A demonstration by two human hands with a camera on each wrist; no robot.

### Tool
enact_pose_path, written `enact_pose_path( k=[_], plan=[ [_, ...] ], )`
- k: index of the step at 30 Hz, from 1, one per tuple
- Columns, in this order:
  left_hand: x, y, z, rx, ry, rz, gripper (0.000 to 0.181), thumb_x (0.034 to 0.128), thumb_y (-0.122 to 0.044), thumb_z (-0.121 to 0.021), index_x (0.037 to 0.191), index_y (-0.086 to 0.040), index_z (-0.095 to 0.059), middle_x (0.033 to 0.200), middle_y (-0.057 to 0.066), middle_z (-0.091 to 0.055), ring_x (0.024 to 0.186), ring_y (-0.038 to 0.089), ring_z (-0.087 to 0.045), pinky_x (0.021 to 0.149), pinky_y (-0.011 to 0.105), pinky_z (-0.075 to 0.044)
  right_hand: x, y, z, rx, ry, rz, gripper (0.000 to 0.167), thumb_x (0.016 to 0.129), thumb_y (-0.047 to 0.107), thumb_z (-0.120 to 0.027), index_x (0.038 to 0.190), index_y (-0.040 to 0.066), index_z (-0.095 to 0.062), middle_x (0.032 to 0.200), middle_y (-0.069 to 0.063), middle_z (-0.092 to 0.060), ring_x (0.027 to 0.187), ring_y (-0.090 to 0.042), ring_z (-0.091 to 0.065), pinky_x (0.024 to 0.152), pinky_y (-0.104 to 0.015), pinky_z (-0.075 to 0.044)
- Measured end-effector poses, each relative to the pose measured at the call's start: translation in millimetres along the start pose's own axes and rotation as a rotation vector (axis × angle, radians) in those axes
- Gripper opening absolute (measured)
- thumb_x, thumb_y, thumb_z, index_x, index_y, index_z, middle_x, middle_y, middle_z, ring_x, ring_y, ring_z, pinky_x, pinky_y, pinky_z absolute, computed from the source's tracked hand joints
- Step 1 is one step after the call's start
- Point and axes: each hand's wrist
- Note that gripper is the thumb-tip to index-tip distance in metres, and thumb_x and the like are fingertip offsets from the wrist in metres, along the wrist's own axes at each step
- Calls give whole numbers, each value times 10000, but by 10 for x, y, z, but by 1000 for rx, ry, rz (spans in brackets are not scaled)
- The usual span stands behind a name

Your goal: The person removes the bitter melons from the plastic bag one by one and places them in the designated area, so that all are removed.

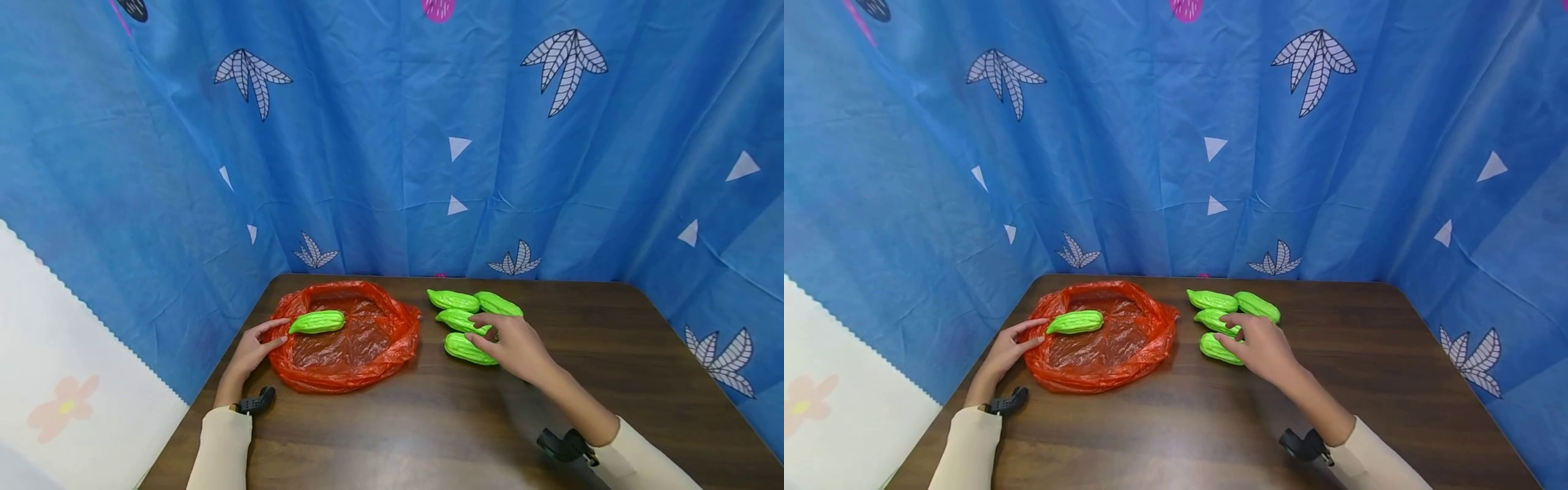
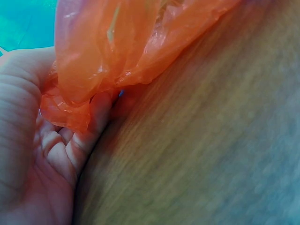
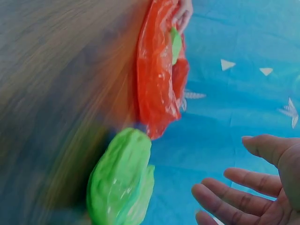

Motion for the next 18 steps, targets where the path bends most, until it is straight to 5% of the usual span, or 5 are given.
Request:
enact_pose_path(
  k=[5, 8, 18],
  plan=[
    [-4, -1, 0, 8, 6, -8, 488, 966, -244, -717, 1409, -71, -608, 1454, 215, -535, 1355, 377, -458, 975, 219, -427, 114, 121, -89, -10, 26, 48, 290, 905, 284, -781, 1136, 109, -773, 1034, 5, -765, 728, -71, -673, 656, -305, -541],
    [-5, -7, 4, -8, 5, -8, 482, 961, -229, -723, 1402, -68, -613, 1454, 215, -535, 1361, 377, -451, 917, 122, -393, 186, 185, -161, -27, 44, 70, 308, 905, 314, -778, 1142, 117, -774, 1008, 24, -765, 718, -65, -660, 659, -292, -532],
    [8, -34, 1, 6, 6, 0, 484, 965, -243, -718, 1404, -70, -612, 1460, 215, -529, 1367, 378, -440, 1057, 433, -418, 419, 390, -436, 5, 57, 105, 320, 893, 364, -784, 1125, 144, -773, 926, 53, -744, 755, -111, -666, 625, -269, -514]
  ],
)
Point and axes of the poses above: each hand's wrist, its own x-axis towards the middle knuckle, its own z-axis out of the back of the hand, y = z × x
